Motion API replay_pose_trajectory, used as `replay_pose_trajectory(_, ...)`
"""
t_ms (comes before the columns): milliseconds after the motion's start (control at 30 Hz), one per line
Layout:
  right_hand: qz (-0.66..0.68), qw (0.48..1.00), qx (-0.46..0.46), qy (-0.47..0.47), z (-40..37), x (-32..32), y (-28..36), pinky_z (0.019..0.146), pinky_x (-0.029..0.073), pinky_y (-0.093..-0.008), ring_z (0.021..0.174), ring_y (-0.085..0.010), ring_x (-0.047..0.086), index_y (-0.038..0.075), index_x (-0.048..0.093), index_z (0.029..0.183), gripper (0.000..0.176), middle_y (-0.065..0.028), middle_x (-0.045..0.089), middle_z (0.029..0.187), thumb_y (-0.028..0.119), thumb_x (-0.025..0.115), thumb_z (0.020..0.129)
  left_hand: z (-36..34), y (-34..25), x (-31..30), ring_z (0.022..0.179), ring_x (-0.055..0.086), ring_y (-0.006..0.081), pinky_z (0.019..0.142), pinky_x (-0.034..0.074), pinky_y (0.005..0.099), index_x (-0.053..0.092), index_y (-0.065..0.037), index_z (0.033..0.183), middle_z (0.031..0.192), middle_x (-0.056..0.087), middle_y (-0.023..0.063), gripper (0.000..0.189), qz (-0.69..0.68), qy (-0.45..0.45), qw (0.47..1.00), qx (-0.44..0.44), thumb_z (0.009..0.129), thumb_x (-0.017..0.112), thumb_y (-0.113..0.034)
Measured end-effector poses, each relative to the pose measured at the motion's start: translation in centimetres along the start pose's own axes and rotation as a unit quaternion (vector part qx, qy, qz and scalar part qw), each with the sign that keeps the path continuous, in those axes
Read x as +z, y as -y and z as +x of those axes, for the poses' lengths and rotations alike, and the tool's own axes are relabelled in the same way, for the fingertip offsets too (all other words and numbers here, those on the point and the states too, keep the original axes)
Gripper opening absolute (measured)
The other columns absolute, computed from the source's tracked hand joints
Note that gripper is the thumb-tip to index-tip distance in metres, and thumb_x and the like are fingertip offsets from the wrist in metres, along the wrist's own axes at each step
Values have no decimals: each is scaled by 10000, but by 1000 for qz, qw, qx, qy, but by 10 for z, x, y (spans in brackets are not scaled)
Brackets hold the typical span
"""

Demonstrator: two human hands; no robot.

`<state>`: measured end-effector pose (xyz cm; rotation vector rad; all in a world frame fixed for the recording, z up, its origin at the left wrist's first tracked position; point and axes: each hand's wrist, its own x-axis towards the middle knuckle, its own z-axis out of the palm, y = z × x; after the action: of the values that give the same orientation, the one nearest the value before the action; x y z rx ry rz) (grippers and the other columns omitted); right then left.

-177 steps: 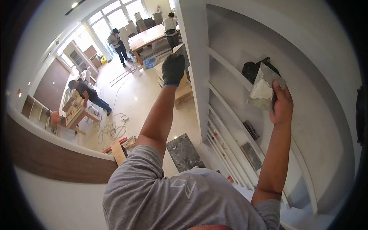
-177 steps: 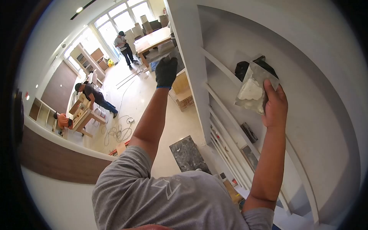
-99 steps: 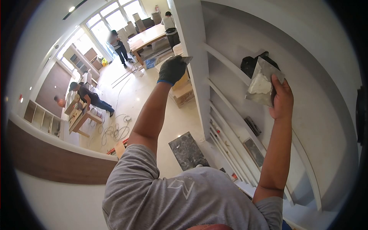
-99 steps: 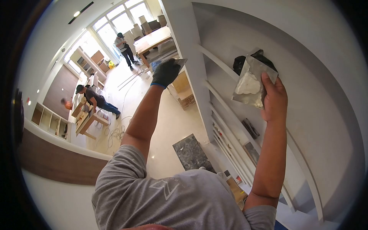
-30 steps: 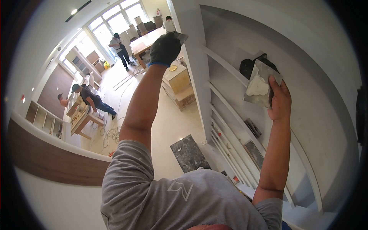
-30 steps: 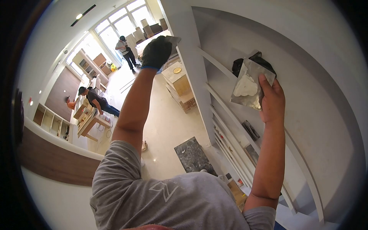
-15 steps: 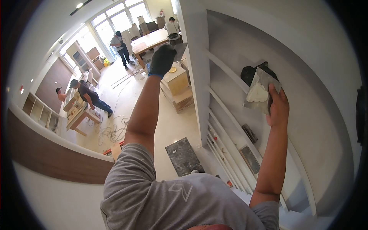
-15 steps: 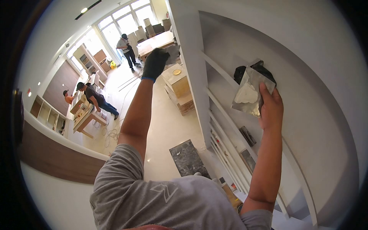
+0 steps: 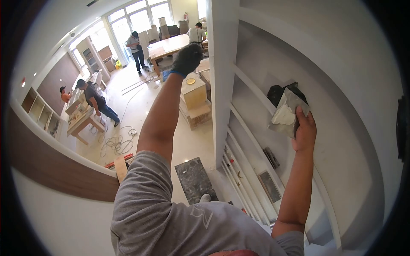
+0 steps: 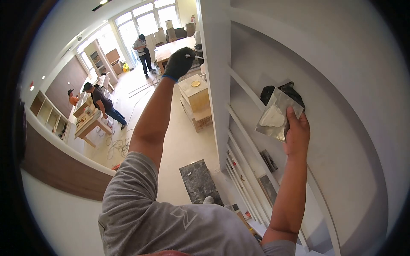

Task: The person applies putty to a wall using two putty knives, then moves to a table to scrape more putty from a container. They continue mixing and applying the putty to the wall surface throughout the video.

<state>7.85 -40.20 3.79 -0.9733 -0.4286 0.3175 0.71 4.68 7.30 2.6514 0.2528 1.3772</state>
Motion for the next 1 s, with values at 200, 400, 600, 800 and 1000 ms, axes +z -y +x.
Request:
replay_pose_trajectory(200, 5, 1000, -5, 28, 3, -6, -5, 929, 473, -309, 1063, -180, 607, 8, 539, 1264, 379, -77, 632, 1186, 196, 620, 945, 60, -8, -35, 933, 666, 312, 830, 523, 393, 671, -116, 894, 951, 699, 122, 110, -28, -58, 998, -6, 815, 624, -177)
replay_pose_trajectory(400, -35, 999, -20, -12, -5, 0, -1, 962, 453, -333, 1106, -206, 587, -21, 512, 1293, 427, -110, 608, 1223, 193, 622, 941, 68, -47, -84, 946, 675, 258, 828, 525, 358, 653, -76, 1013, 976, 702, 117, 191, 26, -141, 989, 24, 859, 648, -189)
replay_pose_trajectory(600, -41, 998, -11, -52, -9, 7, 1, 973, 438, -329, 1119, -215, 575, -37, 519, 1283, 439, -115, 600, 1235, 213, 628, 939, -76, -86, -71, 894, 657, 181, 797, 524, 307, 615, -31, 1119, 964, 691, 81, 259, -224, -17, 973, -54, 890, 624, -152)
replay_pose_trajectory(800, -58, 997, -37, -25, -3, -13, -2, 966, 429, -315, 1104, -203, 577, -20, 544, 1262, 422, -103, 610, 1213, 251, 617, 947, -302, -65, 0, 827, 587, 87, 759, 510, 271, 605, -17, 1162, 906, 647, 31, 314, -426, 98, 744, -505, 973, 552, -263)
replay_pose_trajectory(1000, -110, 991, -71, -21, -4, -20, -3, 962, 425, -322, 1110, -218, 565, -43, 552, 1226, 411, -110, 600, 1206, 254, 615, 947, -542, -34, -9, 953, 647, 408, 855, 492, 463, 684, -27, 1007, 1027, 675, 236, 395, -15, 596, 738, -315, 875, 532, -366)
